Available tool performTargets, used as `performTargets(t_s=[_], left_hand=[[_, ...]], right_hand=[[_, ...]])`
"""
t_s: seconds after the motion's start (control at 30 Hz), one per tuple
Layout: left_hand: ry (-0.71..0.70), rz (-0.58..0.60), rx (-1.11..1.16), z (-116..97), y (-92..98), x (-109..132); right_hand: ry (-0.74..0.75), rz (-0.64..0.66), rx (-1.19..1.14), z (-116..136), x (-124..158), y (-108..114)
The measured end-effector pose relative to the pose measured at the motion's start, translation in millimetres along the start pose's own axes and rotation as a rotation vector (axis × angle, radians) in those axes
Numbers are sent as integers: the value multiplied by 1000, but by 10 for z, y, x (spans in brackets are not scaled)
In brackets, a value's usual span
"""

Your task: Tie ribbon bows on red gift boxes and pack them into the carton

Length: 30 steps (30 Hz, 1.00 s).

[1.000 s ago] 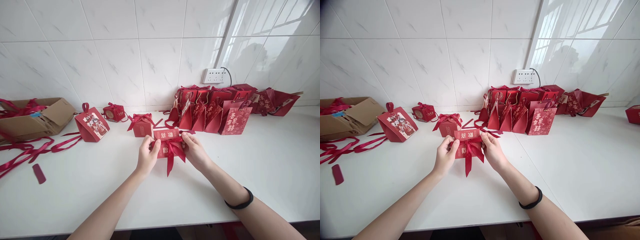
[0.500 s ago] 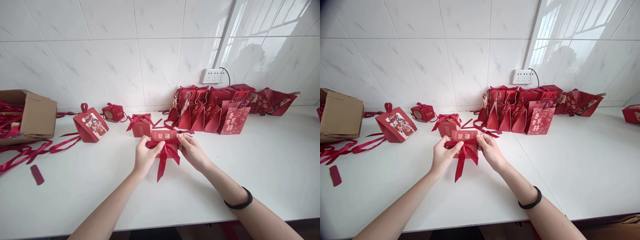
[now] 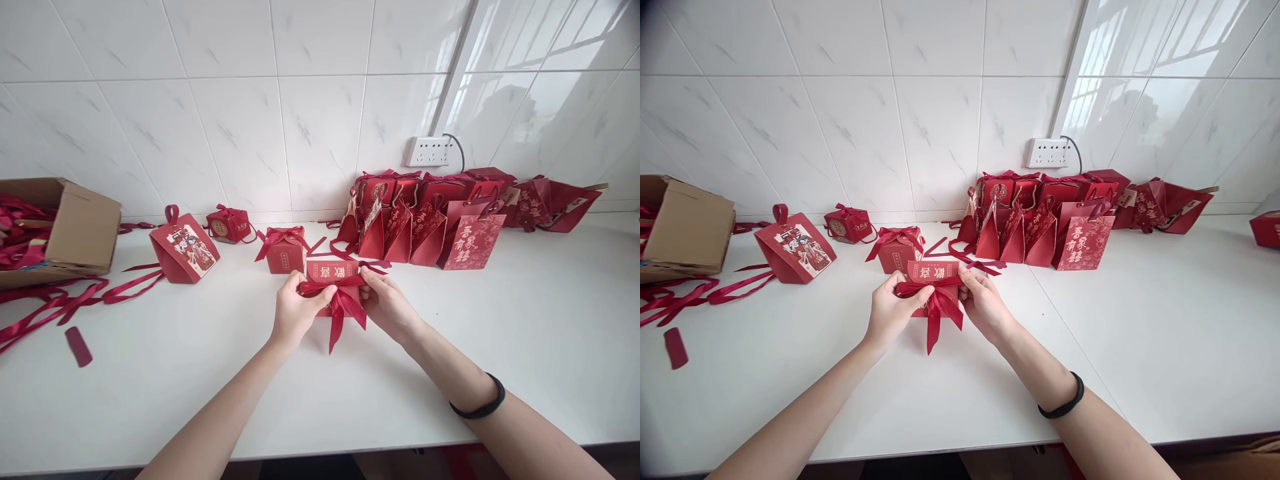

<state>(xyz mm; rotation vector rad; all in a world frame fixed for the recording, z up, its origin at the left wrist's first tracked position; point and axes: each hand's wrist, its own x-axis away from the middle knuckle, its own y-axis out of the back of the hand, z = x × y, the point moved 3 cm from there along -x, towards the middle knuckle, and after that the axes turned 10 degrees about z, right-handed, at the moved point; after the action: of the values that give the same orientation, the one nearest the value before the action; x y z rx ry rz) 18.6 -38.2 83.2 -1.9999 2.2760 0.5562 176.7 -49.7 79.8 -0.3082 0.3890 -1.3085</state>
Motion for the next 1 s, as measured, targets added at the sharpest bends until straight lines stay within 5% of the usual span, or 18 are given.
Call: performTargets(t_s=[0.4,0.57,0.7,0.87,1.0], left_hand=[[21,-52,-98,-15,20,1],[-189,-92,-225,-39,13,2],[-351,-91,-296,-26,-4,16],[-320,-12,-247,-1,-20,24],[-193,58,-78,-1,-23,21]], right_hand=[[47,13,77,13,-20,52],[9,-36,190,17,-9,84],[159,-99,493,75,39,86],[246,196,893,102,97,-3],[233,257,1013,107,103,42]])
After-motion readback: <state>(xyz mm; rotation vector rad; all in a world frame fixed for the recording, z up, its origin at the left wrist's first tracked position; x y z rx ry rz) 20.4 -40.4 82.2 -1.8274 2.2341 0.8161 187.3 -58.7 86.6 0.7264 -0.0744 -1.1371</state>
